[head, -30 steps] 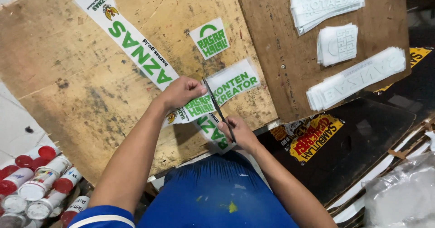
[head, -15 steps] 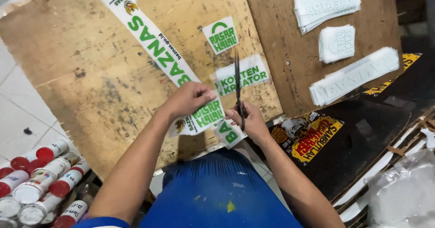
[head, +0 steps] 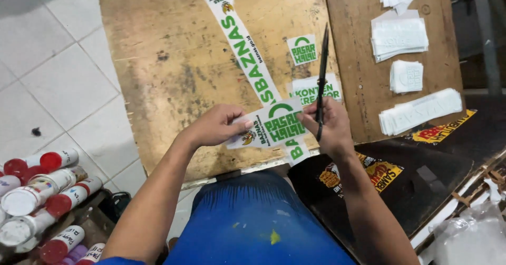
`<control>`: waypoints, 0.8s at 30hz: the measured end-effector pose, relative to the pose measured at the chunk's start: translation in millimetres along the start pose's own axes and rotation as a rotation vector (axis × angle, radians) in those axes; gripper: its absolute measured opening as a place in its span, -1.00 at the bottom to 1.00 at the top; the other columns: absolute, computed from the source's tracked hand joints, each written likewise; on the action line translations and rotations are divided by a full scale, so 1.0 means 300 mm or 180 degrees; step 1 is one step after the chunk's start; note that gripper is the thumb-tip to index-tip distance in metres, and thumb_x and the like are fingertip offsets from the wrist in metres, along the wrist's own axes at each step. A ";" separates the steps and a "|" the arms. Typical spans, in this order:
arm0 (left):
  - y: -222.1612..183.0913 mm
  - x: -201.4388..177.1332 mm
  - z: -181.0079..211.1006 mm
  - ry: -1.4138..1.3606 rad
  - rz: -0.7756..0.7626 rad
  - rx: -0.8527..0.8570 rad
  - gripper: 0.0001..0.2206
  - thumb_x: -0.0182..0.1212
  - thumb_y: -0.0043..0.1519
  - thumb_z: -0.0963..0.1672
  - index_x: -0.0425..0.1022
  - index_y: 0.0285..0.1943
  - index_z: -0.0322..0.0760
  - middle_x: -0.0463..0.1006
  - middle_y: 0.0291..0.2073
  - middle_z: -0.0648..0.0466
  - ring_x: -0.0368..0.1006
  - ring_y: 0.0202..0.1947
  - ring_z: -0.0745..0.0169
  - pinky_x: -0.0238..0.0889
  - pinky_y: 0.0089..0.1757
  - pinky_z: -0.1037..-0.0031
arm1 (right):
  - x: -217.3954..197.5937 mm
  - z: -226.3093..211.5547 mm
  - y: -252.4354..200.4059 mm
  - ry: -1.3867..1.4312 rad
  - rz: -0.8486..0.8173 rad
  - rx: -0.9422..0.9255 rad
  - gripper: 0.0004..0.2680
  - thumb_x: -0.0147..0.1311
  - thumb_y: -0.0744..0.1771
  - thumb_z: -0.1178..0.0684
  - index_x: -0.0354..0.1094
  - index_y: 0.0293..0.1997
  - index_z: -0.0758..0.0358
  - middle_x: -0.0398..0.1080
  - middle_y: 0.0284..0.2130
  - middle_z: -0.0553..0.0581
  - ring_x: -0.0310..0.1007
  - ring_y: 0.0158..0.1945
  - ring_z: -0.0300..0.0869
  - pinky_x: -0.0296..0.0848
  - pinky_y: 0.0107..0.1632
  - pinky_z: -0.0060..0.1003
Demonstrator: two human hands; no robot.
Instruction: Cutting long printed strips into individual labels using scissors and organizing them into stacks.
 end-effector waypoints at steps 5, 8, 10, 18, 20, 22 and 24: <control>-0.156 -0.056 0.030 -0.0303 0.0258 0.0120 -0.90 0.24 0.22 -0.15 0.60 -0.30 -0.27 0.50 -0.70 0.13 0.42 -0.63 0.36 0.30 -0.48 0.57 | 0.057 -0.060 -0.037 0.0011 -0.0006 -0.0250 -0.79 0.34 0.24 0.28 0.32 -0.20 0.36 0.49 -0.35 0.13 0.52 -0.33 -0.36 0.48 -0.20 -0.51; -0.225 -0.074 0.059 -0.0482 0.0432 0.0267 -0.89 0.24 0.23 -0.18 0.61 -0.34 -0.32 0.47 -0.74 0.09 0.43 -0.66 0.32 0.33 -0.50 0.54 | 0.094 -0.107 -0.064 -0.0125 -0.0036 -0.0316 -0.80 0.34 0.25 0.28 0.32 -0.20 0.39 0.49 -0.34 0.18 0.52 -0.35 -0.32 0.51 -0.22 -0.45; -0.250 -0.085 0.064 -0.0555 0.0447 0.0332 -0.88 0.24 0.23 -0.19 0.61 -0.35 -0.36 0.40 -0.74 0.07 0.43 -0.65 0.31 0.39 -0.49 0.53 | 0.108 -0.121 -0.069 -0.0175 -0.0054 -0.0427 -0.80 0.34 0.25 0.30 0.31 -0.22 0.39 0.48 -0.35 0.19 0.51 -0.35 -0.30 0.51 -0.22 -0.45; -0.293 -0.115 0.108 -0.0609 0.0427 0.0481 -0.89 0.27 0.22 -0.20 0.62 -0.34 -0.40 0.36 -0.76 0.12 0.44 -0.65 0.34 0.39 -0.52 0.56 | 0.130 -0.154 -0.082 -0.0107 -0.0084 -0.0529 -0.79 0.36 0.25 0.29 0.31 -0.21 0.39 0.49 -0.36 0.19 0.50 -0.36 -0.34 0.49 -0.21 -0.49; -0.296 -0.117 0.122 -0.0654 0.0404 0.0491 -0.89 0.27 0.21 -0.20 0.62 -0.32 -0.43 0.34 -0.77 0.11 0.43 -0.65 0.34 0.39 -0.52 0.56 | 0.125 -0.158 -0.083 -0.0130 -0.0084 -0.0541 -0.79 0.36 0.25 0.30 0.32 -0.22 0.40 0.49 -0.36 0.20 0.50 -0.37 -0.34 0.50 -0.22 -0.49; -0.301 -0.119 0.131 -0.0666 0.0416 0.0434 -0.88 0.26 0.22 -0.20 0.62 -0.33 -0.44 0.32 -0.77 0.11 0.44 -0.65 0.31 0.42 -0.52 0.54 | 0.128 -0.170 -0.088 -0.0142 -0.0073 -0.0543 -0.79 0.37 0.24 0.28 0.32 -0.22 0.38 0.49 -0.37 0.18 0.50 -0.36 -0.36 0.49 -0.24 -0.52; -0.292 -0.119 0.121 -0.0672 0.0409 0.0433 -0.88 0.26 0.22 -0.20 0.62 -0.33 -0.44 0.33 -0.77 0.10 0.44 -0.66 0.30 0.41 -0.53 0.54 | 0.124 -0.170 -0.087 -0.0145 -0.0090 -0.0510 -0.80 0.36 0.25 0.28 0.32 -0.22 0.38 0.50 -0.36 0.18 0.49 -0.36 -0.35 0.48 -0.24 -0.51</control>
Point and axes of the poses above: each hand's wrist, its own y-axis towards the middle knuckle, its own x-axis out of the palm, z = x × y, the point moved 4 cm from there along y, towards the middle knuckle
